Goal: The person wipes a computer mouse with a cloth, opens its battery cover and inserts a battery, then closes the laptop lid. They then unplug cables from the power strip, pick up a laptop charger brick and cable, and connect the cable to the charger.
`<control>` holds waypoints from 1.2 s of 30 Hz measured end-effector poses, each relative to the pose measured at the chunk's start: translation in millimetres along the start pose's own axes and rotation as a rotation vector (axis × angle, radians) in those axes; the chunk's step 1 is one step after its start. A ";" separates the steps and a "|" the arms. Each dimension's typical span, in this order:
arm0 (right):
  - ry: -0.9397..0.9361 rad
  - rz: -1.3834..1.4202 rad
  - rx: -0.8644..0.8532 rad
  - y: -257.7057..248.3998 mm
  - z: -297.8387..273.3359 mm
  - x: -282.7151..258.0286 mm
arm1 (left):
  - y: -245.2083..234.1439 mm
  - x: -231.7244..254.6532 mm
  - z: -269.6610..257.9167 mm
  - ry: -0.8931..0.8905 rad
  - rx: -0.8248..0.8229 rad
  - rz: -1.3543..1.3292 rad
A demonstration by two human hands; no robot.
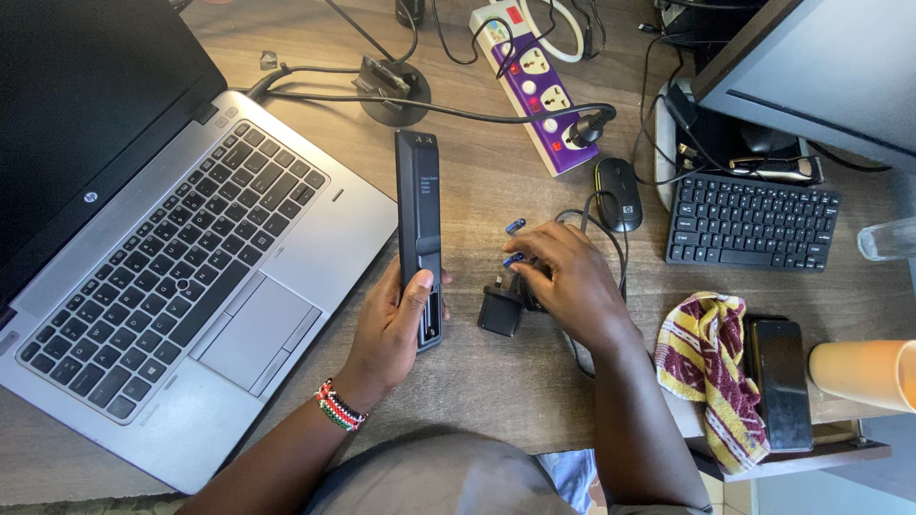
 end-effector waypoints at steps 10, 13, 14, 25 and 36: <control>0.062 0.043 -0.028 -0.2 0.9 2.0 | -0.7 0.6 -0.1 0.017 0.000 0.007; 0.008 0.013 -0.028 -1.1 -0.5 0.8 | 1.4 -7.6 -2.0 -0.045 0.017 -0.014; -0.011 -0.001 -0.026 -1.0 -1.3 0.9 | 1.6 -9.9 -2.1 -0.074 0.024 -0.021; -0.072 0.079 0.018 -2.2 -0.4 12.7 | 3.9 14.4 34.4 -0.214 0.007 0.725; -0.033 0.024 0.034 1.7 2.7 13.1 | 16.4 41.0 29.7 0.220 0.046 1.028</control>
Point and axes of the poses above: each hand's wrist, its own z-axis towards the middle knuckle, its own y-axis out of the palm, x = y × z, the point moved 6 cm from there along z, towards the middle knuckle, and after that the axes turned 10 degrees about z, right-handed, at the moved point
